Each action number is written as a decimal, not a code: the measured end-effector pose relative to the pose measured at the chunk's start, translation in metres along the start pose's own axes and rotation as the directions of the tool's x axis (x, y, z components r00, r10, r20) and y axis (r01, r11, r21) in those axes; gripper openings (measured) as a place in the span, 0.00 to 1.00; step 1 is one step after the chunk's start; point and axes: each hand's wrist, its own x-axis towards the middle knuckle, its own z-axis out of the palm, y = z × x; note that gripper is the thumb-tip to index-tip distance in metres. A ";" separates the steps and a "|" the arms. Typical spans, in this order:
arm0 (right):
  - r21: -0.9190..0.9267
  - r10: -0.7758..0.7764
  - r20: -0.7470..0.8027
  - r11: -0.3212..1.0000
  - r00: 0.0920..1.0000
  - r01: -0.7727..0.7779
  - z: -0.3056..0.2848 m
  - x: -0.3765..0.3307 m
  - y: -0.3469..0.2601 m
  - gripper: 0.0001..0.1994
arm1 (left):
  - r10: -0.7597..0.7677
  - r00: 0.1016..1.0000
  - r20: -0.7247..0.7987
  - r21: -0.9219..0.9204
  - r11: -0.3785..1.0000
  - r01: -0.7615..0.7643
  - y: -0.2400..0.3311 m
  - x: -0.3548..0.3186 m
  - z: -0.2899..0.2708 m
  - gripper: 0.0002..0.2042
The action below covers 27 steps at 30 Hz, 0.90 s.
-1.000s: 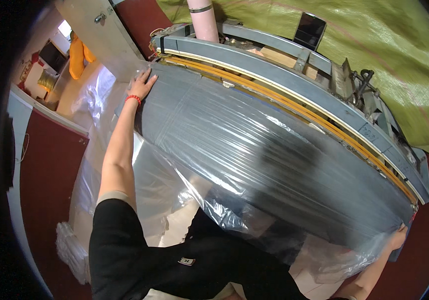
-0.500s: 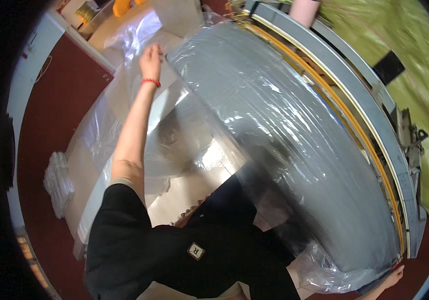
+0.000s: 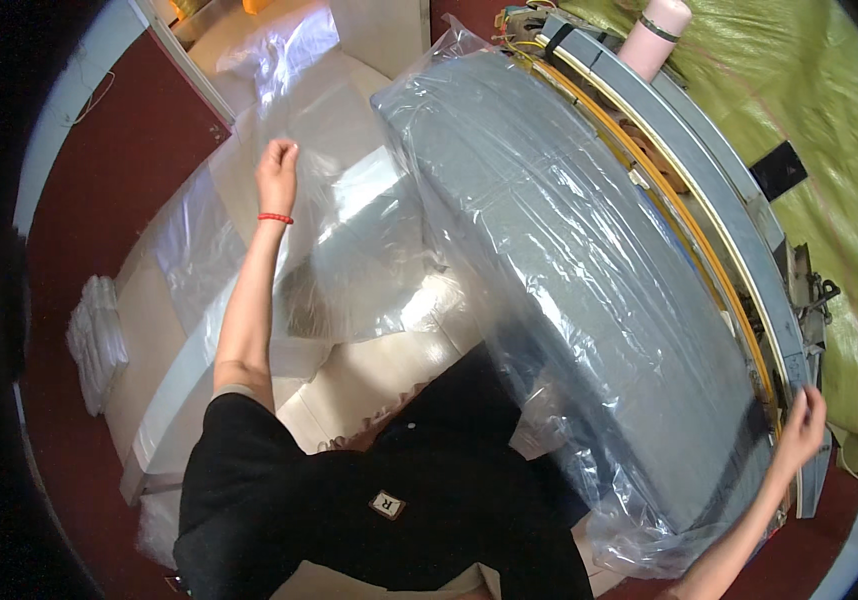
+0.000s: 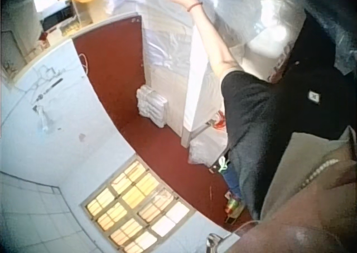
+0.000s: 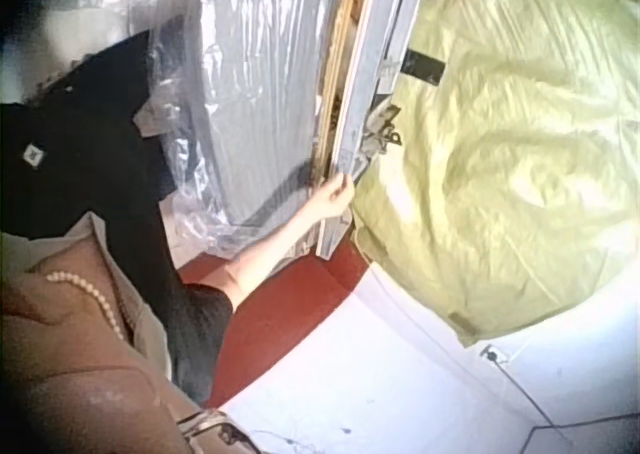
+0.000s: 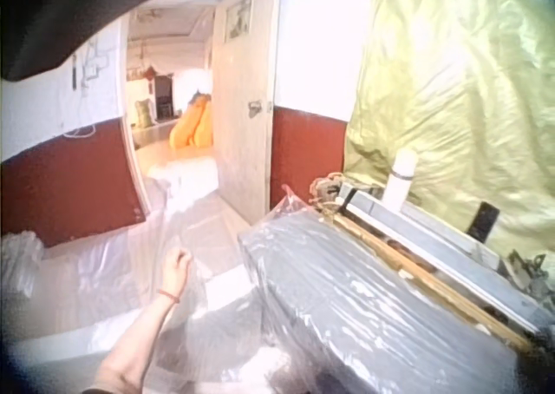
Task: Arranging and smoothing large plastic sheets on an industrial machine for heat sealing or packaging.
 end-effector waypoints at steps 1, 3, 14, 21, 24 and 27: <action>0.128 -0.102 0.031 0.987 0.994 0.097 0.024 0.005 -0.034 0.08 | 0.045 0.999 -0.002 -0.093 0.995 -0.045 0.036 0.010 -0.012 0.02; 0.367 -0.205 0.177 0.921 0.963 0.129 0.067 0.008 -0.126 0.07 | 0.198 0.980 0.016 -0.362 0.915 -0.179 0.107 0.018 -0.027 0.00; 0.847 -0.804 0.524 0.458 0.282 -0.270 0.092 -0.052 -0.389 0.16 | 0.884 0.448 0.136 -0.535 0.446 -0.718 0.319 0.009 -0.108 0.08; 0.056 -0.587 0.370 0.788 0.721 0.613 0.051 0.030 -0.284 0.11 | 0.608 0.394 0.689 -0.308 0.738 -0.600 0.237 0.047 -0.155 0.35; -0.215 -0.494 -0.323 0.869 0.807 0.445 -0.004 0.100 -0.224 0.13 | 0.279 0.561 0.779 0.406 0.458 -0.791 0.196 0.047 -0.174 0.18; -0.101 -0.330 -0.595 0.935 0.733 0.339 -0.033 0.099 -0.191 0.11 | 0.512 0.831 -0.217 0.227 0.854 -0.467 0.216 0.047 -0.216 0.20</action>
